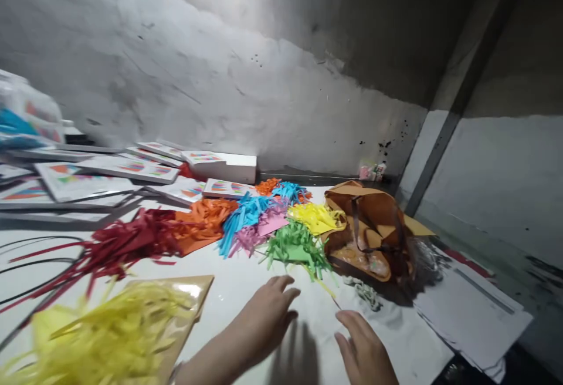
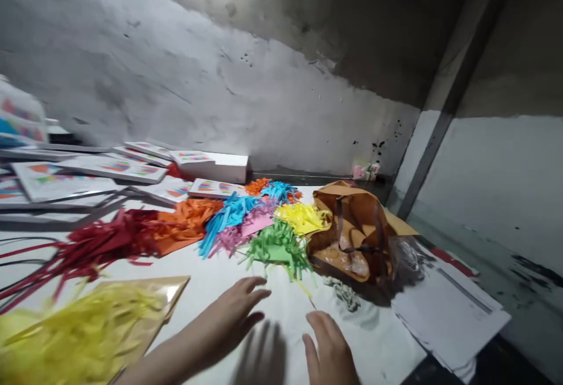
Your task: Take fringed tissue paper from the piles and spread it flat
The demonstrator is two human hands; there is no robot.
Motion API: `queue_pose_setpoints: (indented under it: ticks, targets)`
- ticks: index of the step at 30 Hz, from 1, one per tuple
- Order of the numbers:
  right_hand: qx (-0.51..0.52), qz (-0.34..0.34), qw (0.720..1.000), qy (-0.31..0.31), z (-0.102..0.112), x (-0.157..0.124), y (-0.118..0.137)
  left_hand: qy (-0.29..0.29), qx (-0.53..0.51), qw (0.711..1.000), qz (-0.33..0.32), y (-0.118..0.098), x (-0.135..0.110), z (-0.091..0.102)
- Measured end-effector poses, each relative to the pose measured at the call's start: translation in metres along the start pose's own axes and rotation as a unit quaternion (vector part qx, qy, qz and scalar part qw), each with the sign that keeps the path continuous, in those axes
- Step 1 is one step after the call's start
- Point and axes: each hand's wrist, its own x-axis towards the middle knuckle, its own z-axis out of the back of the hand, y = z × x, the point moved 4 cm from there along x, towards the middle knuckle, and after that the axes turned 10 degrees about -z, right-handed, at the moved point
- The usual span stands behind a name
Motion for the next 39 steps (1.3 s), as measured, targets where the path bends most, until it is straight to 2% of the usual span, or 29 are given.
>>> queue_pose_setpoints:
  ticks: [2,4,7,11,14,18,21,25,28,32,36,39]
  targets:
    - [-0.037,0.004,0.997,0.069,0.004,0.033,-0.005,0.008,0.016,1.0,0.014,0.014,0.057,-0.001]
    - [-0.067,-0.009,0.991,0.117,0.007,0.054,-0.009,0.003,0.044,0.998,0.053,0.042,0.099,-0.01]
    - [-0.106,-0.005,0.981,0.16,0.01,0.069,-0.023,0.032,0.07,0.995,0.067,0.085,0.127,-0.028]
    - [-0.132,-0.004,0.968,0.214,0.017,0.088,-0.042,0.068,0.079,0.994,0.015,0.117,0.118,-0.038]
    - [-0.178,-0.011,0.966,0.186,0.024,0.116,-0.035,0.06,0.085,0.995,-0.009,0.13,0.103,-0.037]
    - [-0.243,-0.03,0.957,0.157,0.019,0.143,-0.017,0.032,0.089,0.996,-0.006,0.144,0.09,-0.035]
    - [-0.298,-0.088,0.939,0.147,0.023,0.136,-0.032,0.012,0.085,0.996,-0.005,0.149,0.082,-0.036]
    - [-0.34,-0.198,0.91,0.131,0.051,0.101,-0.077,-0.012,0.071,0.997,-0.01,0.149,0.076,-0.043]
    - [-0.319,-0.194,0.919,0.127,0.06,0.081,-0.092,-0.032,0.05,0.998,-0.008,0.148,0.074,-0.048]
    - [-0.284,-0.146,0.94,0.12,0.048,0.076,-0.089,-0.053,-0.001,0.999,-0.012,0.152,0.075,-0.047]
    - [-0.287,-0.15,0.94,0.109,0.047,0.088,-0.082,-0.07,-0.05,0.996,0.007,0.166,0.07,-0.037]
    - [-0.283,-0.144,0.944,0.095,0.043,0.103,-0.056,-0.076,-0.08,0.993,0.041,0.179,0.062,-0.031]
